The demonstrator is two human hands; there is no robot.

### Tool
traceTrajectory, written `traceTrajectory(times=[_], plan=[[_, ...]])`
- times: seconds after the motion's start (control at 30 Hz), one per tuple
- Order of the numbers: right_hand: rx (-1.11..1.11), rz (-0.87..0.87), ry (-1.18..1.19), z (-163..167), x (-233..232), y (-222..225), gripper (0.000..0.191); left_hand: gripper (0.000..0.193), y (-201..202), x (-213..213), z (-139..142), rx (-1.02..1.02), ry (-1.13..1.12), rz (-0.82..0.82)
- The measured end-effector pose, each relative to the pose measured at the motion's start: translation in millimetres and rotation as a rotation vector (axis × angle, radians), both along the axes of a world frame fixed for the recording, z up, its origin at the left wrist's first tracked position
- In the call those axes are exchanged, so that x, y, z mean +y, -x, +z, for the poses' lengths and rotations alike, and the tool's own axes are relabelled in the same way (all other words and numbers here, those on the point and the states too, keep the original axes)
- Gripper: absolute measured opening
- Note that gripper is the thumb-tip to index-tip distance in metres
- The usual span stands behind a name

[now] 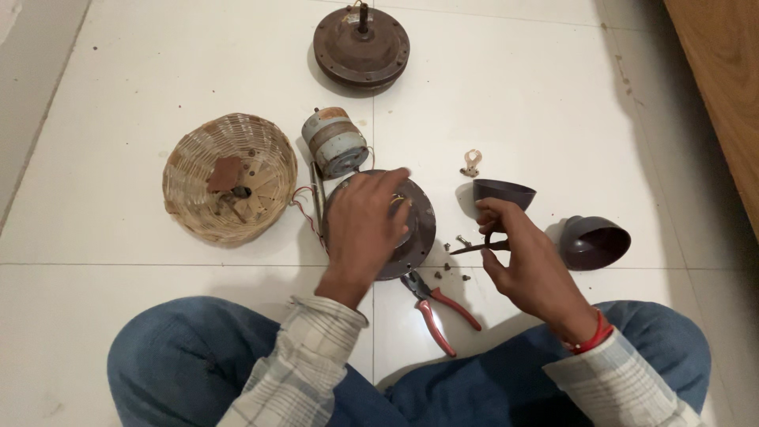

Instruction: The person sits cross-legged on the floor disassembling a ceiling fan motor. They unscrew fasteners from the motor housing with a screwdriver, hold the housing steady with one hand, and manipulate the capacitor and wires on top of the housing while other fan parts lie nearby.

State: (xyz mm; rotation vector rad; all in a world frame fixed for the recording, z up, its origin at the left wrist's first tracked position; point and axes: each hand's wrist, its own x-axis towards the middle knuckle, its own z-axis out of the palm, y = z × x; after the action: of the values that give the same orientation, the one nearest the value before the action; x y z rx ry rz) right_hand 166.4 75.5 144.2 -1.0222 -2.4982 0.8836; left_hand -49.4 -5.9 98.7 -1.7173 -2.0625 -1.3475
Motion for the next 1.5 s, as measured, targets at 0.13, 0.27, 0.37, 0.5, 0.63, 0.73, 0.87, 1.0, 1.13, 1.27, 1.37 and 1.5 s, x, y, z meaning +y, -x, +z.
traceTrajectory(times=[0.13, 0.27, 0.37, 0.5, 0.63, 0.73, 0.87, 1.0, 1.13, 1.27, 1.37, 1.5], plan=[[-0.037, 0.042, 0.083, 6.2, 7.3, -3.4, 0.061, 0.031, 12.9, -2.5, -6.8, -0.227, 0.466, -0.038], [-0.042, -0.039, 0.116, 6.0, 10.7, -5.0, 0.055, 0.029, 8.9, 2.7, -27.2, -0.279, 0.432, -0.004], [0.085, -0.083, 0.02, 4.6, 11.0, -5.0, 0.054, 0.042, 1.4, 5.0, -40.5, -0.278, 0.32, 0.0], [0.168, -0.112, -0.081, 5.0, 12.6, -1.1, 0.058, 0.034, -13.8, 12.1, -50.1, -0.366, 0.336, 0.069], [0.217, -0.05, -0.063, 6.8, 15.9, 8.8, 0.062, 0.018, -17.9, 14.4, -53.8, -0.399, 0.249, 0.058], [0.195, -0.053, -0.041, 8.6, 14.3, 12.3, 0.063, 0.016, -18.4, 15.1, -53.9, -0.349, 0.264, 0.076], [0.204, -0.05, -0.054, 10.1, 12.4, 14.2, 0.064, 0.018, -18.0, 14.9, -52.6, -0.406, 0.289, 0.049], [0.22, -0.016, -0.055, 11.8, 14.1, 16.3, 0.063, 0.018, -18.3, 14.4, -52.7, -0.518, 0.255, -0.003], [0.228, 0.016, -0.058, 13.7, 12.9, 17.2, 0.062, 0.018, -19.0, 15.3, -55.3, -0.564, 0.229, 0.004], [0.217, 0.005, -0.064, 13.7, 10.2, 20.5, 0.062, 0.02, -19.8, 15.5, -56.7, -0.662, 0.207, -0.001], [0.205, 0.006, -0.073, 14.9, 10.7, 21.7, 0.061, 0.022, -19.3, 15.6, -55.7, -0.704, 0.233, -0.006], [0.184, 0.001, -0.086, 15.1, 10.5, 22.3, 0.061, 0.022, -19.6, 14.4, -54.3, -0.672, 0.211, -0.009]])
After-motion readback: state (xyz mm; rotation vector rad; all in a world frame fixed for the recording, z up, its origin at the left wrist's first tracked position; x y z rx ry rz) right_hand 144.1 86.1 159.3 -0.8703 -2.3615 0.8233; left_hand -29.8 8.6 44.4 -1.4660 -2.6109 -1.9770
